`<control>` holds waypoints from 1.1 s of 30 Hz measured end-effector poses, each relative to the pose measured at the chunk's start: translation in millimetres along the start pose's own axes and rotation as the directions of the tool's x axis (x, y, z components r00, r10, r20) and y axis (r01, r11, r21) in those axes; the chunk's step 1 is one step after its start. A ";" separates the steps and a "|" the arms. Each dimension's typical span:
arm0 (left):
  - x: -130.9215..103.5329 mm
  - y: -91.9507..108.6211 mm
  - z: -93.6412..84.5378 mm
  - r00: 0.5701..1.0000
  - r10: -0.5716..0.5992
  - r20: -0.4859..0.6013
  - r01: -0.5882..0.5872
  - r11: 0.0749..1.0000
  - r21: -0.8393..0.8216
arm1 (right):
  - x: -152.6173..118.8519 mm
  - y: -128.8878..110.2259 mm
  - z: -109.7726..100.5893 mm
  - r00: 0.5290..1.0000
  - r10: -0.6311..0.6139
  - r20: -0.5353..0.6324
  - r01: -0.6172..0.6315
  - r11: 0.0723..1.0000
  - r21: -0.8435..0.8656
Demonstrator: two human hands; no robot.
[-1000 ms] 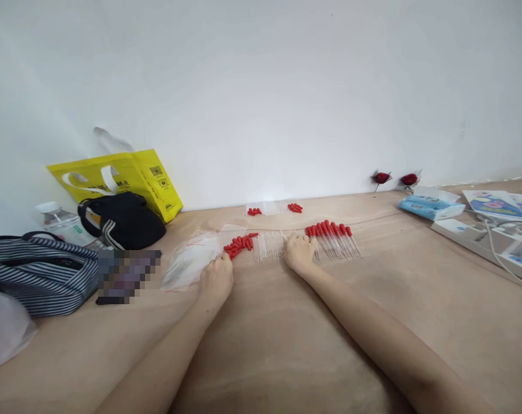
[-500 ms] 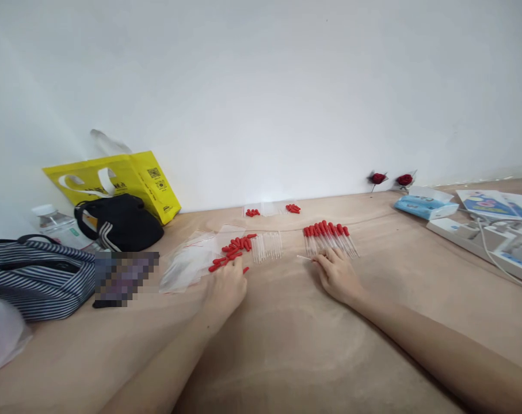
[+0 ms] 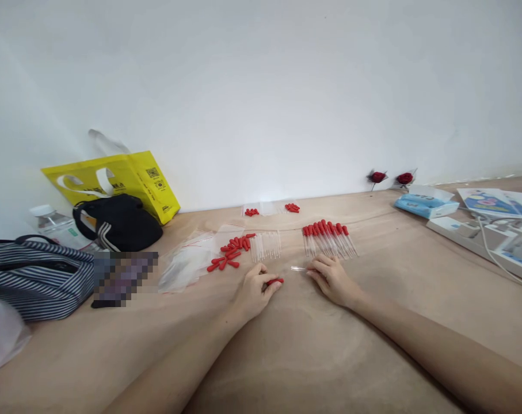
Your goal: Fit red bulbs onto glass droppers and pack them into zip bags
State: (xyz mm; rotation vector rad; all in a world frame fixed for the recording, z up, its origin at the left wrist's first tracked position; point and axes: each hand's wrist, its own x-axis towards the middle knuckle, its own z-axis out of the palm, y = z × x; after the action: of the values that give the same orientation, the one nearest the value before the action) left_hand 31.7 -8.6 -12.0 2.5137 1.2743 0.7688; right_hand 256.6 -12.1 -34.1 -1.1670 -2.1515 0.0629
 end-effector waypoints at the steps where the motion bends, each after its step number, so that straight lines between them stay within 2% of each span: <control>1: 0.2 -0.2 -0.3 1.000 -0.001 -0.005 0.001 1.000 -0.014 | -0.1 0.1 0.8 1.000 -0.004 0.000 0.004 1.000 -0.005; 7: 0.2 0.4 -3.3 0.998 0.012 -0.064 -0.013 1.000 -0.019 | -1.6 -7.7 3.2 0.997 -0.076 0.017 0.076 0.997 0.022; 16: -0.1 -1.8 -2.1 0.999 -0.001 -0.053 0.002 1.000 0.013 | -0.2 -19.1 5.1 0.990 -0.130 0.044 0.127 0.990 0.064; 22: 0.2 -5.2 -0.7 0.999 0.022 -0.037 -0.023 0.999 -0.023 | -0.9 -24.0 3.8 0.982 -0.179 0.063 0.173 0.981 0.082; 33: 1.2 -3.8 -4.8 1.000 -0.003 -0.007 0.003 0.996 -0.089 | 0.3 -32.6 4.4 0.969 -0.244 0.044 0.234 0.959 0.162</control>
State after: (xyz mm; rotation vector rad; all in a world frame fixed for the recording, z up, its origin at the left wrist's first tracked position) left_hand 27.1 -5.7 -9.1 2.4403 1.2179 0.8159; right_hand 230.4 -30.2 -26.1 -0.8206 -2.2831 0.1595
